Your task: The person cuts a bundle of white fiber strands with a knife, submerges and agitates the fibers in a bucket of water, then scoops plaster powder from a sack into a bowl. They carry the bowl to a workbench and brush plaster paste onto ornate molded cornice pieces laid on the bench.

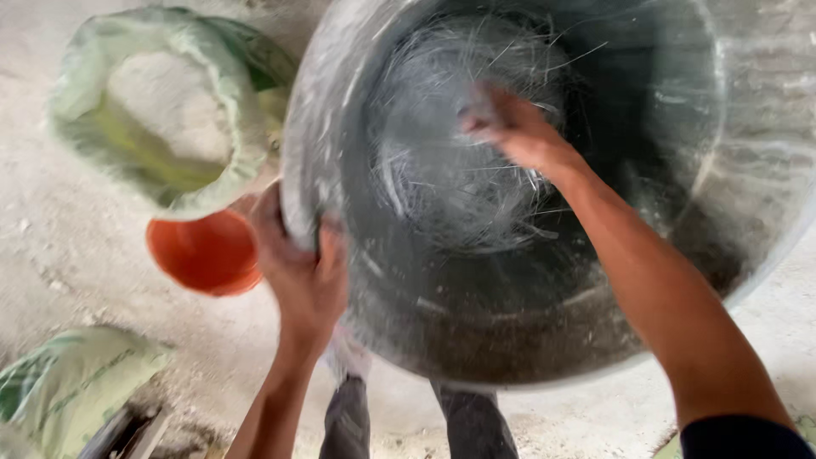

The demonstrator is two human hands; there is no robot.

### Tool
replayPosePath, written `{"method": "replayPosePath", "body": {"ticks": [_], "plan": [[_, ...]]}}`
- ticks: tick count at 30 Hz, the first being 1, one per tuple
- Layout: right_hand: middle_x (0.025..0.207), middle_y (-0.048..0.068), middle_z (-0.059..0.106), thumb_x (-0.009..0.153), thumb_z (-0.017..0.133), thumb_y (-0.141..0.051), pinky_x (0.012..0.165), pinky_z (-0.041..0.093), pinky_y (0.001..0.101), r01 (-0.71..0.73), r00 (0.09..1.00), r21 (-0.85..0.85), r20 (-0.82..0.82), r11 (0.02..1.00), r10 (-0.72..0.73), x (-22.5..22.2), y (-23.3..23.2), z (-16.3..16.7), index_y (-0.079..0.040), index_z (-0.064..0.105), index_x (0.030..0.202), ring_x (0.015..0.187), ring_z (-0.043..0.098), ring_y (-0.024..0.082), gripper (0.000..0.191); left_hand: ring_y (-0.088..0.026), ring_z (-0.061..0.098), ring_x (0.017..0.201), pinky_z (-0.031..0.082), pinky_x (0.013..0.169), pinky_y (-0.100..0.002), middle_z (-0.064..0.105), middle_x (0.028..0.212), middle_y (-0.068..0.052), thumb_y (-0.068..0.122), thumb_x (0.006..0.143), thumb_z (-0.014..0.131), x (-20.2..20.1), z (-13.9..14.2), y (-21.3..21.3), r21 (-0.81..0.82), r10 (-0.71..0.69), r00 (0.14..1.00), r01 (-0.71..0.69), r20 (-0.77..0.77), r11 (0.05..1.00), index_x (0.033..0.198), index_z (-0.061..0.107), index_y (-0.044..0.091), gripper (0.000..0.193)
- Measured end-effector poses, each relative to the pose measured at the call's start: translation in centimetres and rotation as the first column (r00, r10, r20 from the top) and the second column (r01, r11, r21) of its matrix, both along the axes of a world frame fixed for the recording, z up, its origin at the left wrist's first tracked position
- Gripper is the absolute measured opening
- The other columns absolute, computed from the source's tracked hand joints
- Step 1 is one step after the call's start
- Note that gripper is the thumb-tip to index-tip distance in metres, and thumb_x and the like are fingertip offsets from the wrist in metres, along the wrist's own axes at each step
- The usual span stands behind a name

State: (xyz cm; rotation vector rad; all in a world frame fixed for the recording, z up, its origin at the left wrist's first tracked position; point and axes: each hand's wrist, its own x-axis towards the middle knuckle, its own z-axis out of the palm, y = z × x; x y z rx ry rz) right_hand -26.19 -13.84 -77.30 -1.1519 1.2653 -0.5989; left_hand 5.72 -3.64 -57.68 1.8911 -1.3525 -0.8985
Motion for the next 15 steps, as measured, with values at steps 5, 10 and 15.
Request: {"method": "replayPosePath", "body": {"ticks": [5,10,15], "plan": [[0.136,0.016,0.062,0.085,0.082,-0.054,0.099,0.053,0.0420,-0.159,0.859,-0.087,-0.504,0.983,0.095,-1.9,-7.5,-8.0,-0.008,0.043,0.151,0.121,0.062,0.028,0.089,-0.013,0.052,0.084,0.049,0.071,-0.031,0.057,0.106,-0.011,0.029,0.105,0.064,-0.1,0.6,0.3,0.098,0.084,0.996,-0.080,-0.042,0.992,0.142,0.041,-0.008,0.057],[0.121,0.015,0.062,0.091,0.078,-0.043,0.089,0.050,0.0419,-0.300,0.659,0.109,-0.695,0.948,0.289,6.2,-0.2,-18.9,-0.005,0.049,0.133,0.107,0.059,0.028,0.063,-0.016,0.061,0.091,0.055,0.080,-0.030,0.057,0.114,-0.017,0.012,0.096,0.064,-0.4,0.2,1.0,0.144,0.145,0.988,-0.150,0.044,0.978,0.136,0.038,-0.011,0.053],[0.105,0.014,0.062,0.097,0.074,-0.032,0.079,0.047,0.0418,-0.419,0.708,0.151,-0.564,0.896,0.426,17.6,10.3,-21.5,-0.002,0.056,0.114,0.093,0.057,0.027,0.040,-0.013,0.064,0.078,0.056,0.070,-0.027,0.064,0.103,-0.013,0.010,0.096,0.065,-0.4,0.3,0.2,0.211,0.230,0.973,-0.225,-0.001,0.951,0.138,0.044,-0.010,0.051]]}}
